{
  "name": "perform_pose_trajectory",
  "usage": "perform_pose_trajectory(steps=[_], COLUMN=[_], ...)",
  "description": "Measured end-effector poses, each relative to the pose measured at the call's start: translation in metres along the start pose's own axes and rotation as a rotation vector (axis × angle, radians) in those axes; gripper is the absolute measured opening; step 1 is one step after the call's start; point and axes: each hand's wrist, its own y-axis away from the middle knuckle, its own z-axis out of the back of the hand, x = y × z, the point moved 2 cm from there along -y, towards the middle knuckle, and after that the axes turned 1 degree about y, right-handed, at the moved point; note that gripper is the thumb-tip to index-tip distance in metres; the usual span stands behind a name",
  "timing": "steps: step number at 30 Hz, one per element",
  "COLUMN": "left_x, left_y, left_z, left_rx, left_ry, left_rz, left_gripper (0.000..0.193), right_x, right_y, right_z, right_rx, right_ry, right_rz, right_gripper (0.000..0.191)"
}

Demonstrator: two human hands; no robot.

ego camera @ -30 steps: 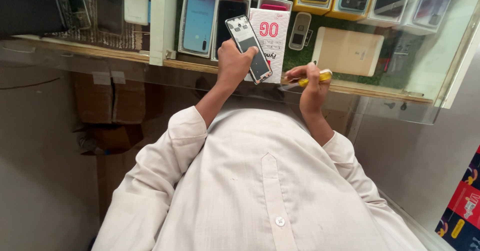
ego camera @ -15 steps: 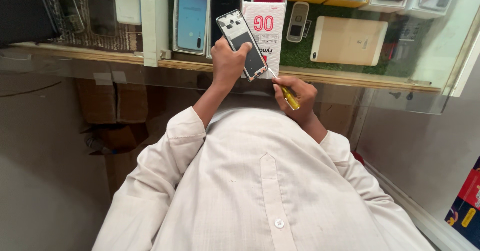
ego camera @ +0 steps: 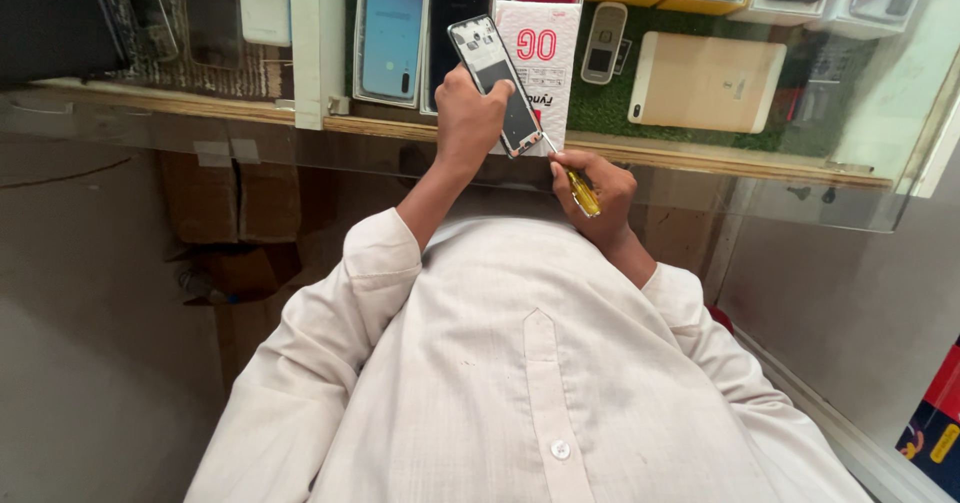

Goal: The person uses a metal prying tool and a yellow screwdriver to pry open and separate the screen assembly from the smartphone chassis. They then flip the phone to show the internal components and connect a charging cable to the device.

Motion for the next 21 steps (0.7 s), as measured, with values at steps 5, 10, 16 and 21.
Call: perform_pose_trajectory(steps=[5, 10, 16, 21], left_x=[-0.003, 0.002, 0.002, -0.001], left_y=[0.001, 0.0, -0.001, 0.001], left_z=[0.0, -0.001, -0.001, -0.001], left_rx=[0.01, -0.008, -0.006, 0.017], left_ry=[0.022, 0.048, 0.046, 0.032], left_rz=[0.033, 0.019, 0.002, 0.068], left_gripper=[0.019, 0.018, 0.019, 0.017], right_x=[-0.002, 0.0, 0.008, 0.009], right_y=[0.0, -0.002, -0.005, -0.006], right_z=[-0.001, -0.001, -0.001, -0.002], right_rx=[0.012, 0.013, 0.065, 0.096], right_ry=[-0.001, 0.045, 0.134, 0.159], right_rz=[-0.024, 0.066, 0.128, 0.157], right_gripper=[0.01, 0.012, 0.017, 0.02])
